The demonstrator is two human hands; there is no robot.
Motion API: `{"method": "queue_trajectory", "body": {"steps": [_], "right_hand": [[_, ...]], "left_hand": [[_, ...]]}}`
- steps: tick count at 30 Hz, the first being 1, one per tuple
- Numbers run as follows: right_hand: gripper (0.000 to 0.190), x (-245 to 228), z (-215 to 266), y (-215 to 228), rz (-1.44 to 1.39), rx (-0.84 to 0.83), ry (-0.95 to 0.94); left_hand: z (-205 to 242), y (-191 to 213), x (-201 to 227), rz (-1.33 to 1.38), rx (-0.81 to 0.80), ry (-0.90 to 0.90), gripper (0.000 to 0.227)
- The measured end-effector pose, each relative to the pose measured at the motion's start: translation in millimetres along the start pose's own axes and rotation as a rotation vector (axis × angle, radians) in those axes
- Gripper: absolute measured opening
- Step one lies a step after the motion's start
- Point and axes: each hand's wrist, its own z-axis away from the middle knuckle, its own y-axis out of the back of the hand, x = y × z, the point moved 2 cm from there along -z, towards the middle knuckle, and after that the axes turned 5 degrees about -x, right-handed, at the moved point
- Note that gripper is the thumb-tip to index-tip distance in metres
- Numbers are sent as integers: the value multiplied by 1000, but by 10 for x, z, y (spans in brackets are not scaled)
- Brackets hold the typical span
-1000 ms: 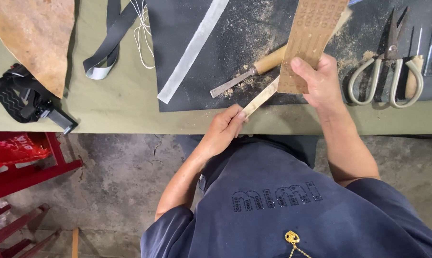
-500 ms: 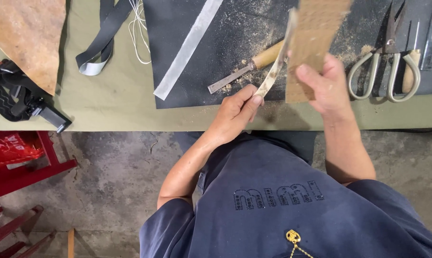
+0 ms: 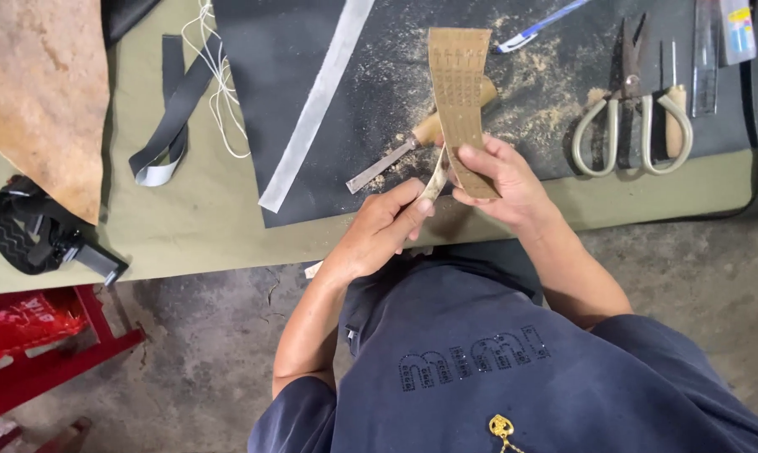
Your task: Sanding the edges of a thin strip of material with sandpaper on a workshop table to smooth the surface.
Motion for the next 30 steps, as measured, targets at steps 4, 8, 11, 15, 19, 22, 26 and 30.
{"method": "queue_trajectory", "body": {"steps": [4, 8, 11, 15, 19, 22, 26, 30], "right_hand": [[18, 212, -107, 348, 64, 80, 77], [20, 292, -52, 547, 87, 151, 144], [18, 256, 11, 530, 128, 125, 175], [17, 267, 8, 754, 213, 65, 207], [17, 274, 100, 733, 295, 11, 235], [16, 271, 141, 820, 369, 0, 251], [16, 315, 157, 861, 383, -9, 266], [17, 325, 136, 888, 397, -32, 268]], "left_hand": [[-29, -44, -6, -16, -10, 29, 27], [-61, -90, -25, -30, 197, 3, 21], [-108, -167, -47, -2, 267, -55, 16], [-137, -220, -13, 79, 313, -71, 12], [-255, -236, -203, 16, 342, -100, 13], [-285, -221, -259, -7, 358, -96, 12], [-263, -221, -281, -8, 400, -61, 11], [-243, -238, -287, -25, 441, -57, 10]]}}
